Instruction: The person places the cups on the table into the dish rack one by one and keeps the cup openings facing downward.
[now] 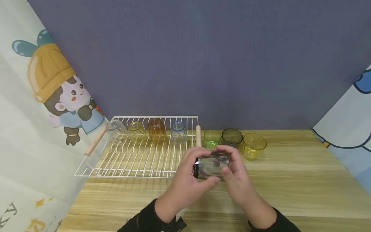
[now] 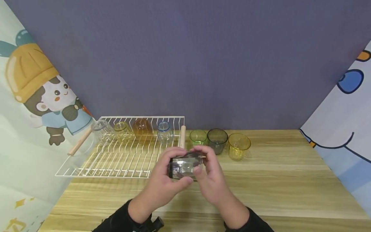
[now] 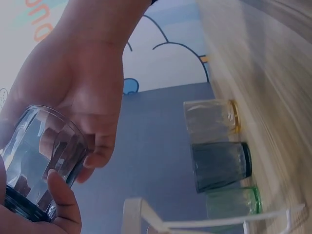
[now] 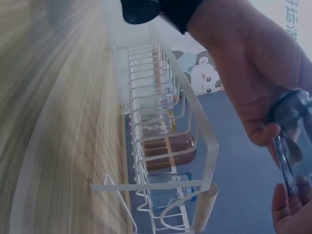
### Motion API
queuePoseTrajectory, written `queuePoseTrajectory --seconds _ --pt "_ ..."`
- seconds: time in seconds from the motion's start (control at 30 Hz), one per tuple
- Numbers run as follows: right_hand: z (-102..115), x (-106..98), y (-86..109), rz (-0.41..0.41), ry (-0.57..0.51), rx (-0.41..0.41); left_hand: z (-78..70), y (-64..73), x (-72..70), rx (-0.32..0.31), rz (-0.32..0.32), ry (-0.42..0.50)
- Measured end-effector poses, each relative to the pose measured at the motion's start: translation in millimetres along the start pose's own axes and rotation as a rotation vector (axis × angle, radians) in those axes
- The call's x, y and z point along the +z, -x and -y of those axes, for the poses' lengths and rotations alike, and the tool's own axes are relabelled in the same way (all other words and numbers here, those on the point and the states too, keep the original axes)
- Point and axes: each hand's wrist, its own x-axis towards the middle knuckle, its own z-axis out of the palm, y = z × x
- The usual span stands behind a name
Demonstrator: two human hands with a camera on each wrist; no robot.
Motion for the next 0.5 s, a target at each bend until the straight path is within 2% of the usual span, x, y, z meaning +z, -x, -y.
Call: queuePoseTrajectory --seconds 0.17,0.3,0.4,0.5 --pt "-1 -3 -1.2 -0.025 0.057 -0.013 -0.3 0.6 -12.5 -0.058 -0.006 0.036" --pt "-3 -4 -3.1 -0.017 0.024 -0.035 -2.0 -0.7 -27.4 -0.108 -0.030 0.086" --pt "-3 -4 -3.7 0.009 0.012 -0.019 -3.5 -3.9 -41.9 -0.123 -0.043 0.048" --pt "-2 -4 -3.6 0.034 0.062 0.009 -5.0 -7.7 -61.5 -0.162 -0.039 0.008"
